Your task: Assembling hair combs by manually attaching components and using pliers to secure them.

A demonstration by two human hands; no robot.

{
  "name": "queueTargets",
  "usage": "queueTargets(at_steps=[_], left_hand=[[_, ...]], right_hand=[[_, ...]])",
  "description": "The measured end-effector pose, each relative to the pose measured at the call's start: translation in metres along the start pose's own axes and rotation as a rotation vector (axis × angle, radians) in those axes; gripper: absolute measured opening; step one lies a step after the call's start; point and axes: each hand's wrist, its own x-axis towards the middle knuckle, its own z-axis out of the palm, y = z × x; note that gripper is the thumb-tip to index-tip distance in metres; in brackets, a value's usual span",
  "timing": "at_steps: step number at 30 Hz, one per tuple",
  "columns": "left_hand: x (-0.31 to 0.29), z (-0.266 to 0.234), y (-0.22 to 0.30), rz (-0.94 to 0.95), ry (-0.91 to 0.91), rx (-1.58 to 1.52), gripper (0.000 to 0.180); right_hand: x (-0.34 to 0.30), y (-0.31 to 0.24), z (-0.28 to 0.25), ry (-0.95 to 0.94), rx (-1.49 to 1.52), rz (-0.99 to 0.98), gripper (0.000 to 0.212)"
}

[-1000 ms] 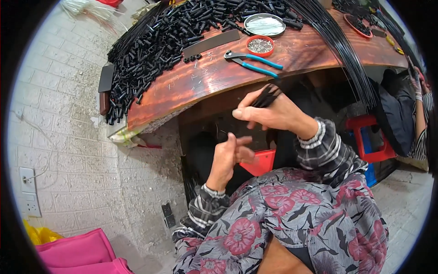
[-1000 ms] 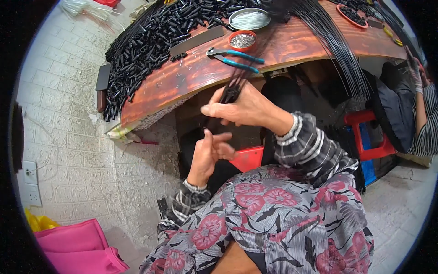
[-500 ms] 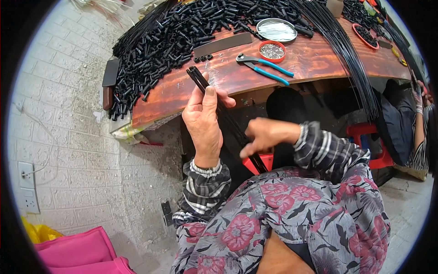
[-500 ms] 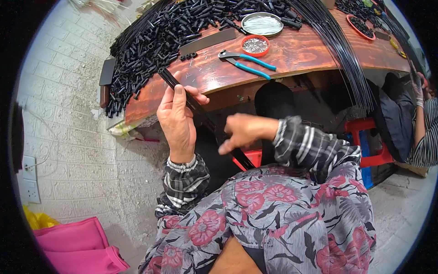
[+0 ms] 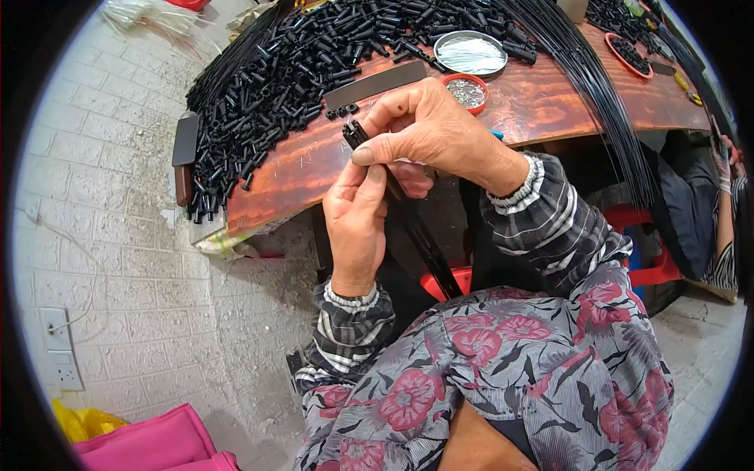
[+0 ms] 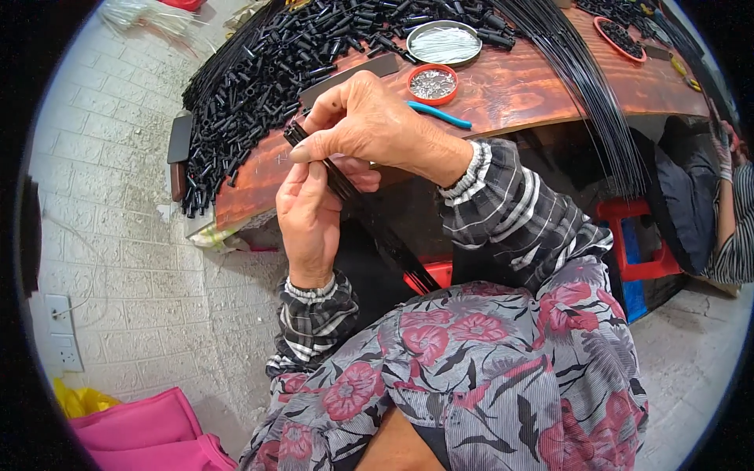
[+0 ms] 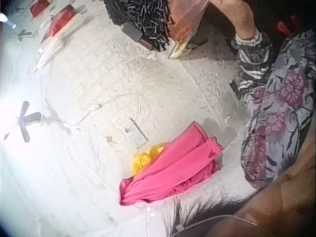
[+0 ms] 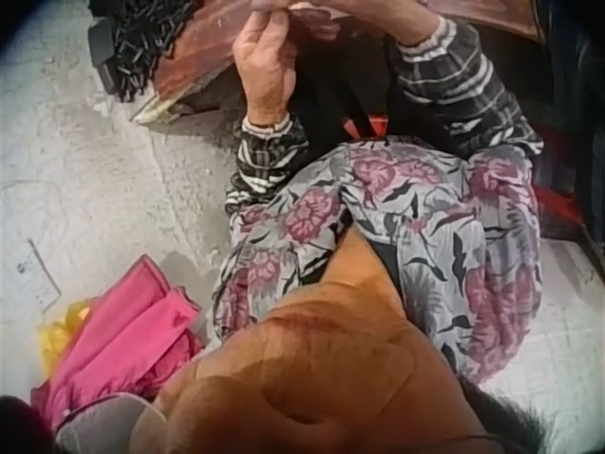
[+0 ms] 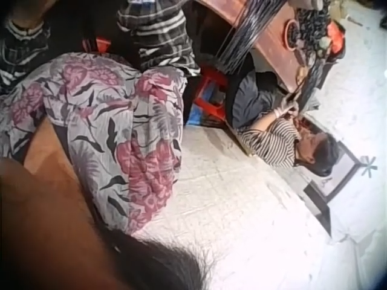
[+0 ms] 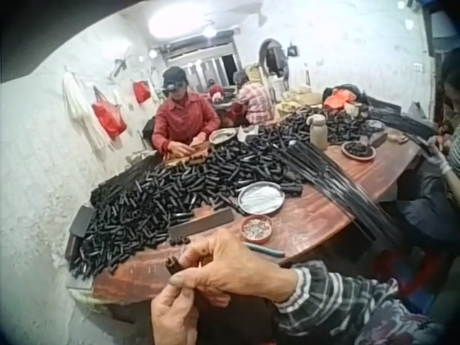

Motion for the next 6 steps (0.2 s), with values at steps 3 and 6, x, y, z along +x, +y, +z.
queueTargets(at_steps=[3, 6], left_hand=[[0.002, -0.010, 0.009, -0.187, -0.030, -0.122, 0.042], [0.017, -0.030, 0.011, -0.226, -0.171, -0.289, 0.055]], right_hand=[[-0.001, -0.005, -0.002, -0.029, 0.052, 0.049, 0.017], [0.000, 0.001, 0.000, -0.046, 0.116, 0.131, 0.019]])
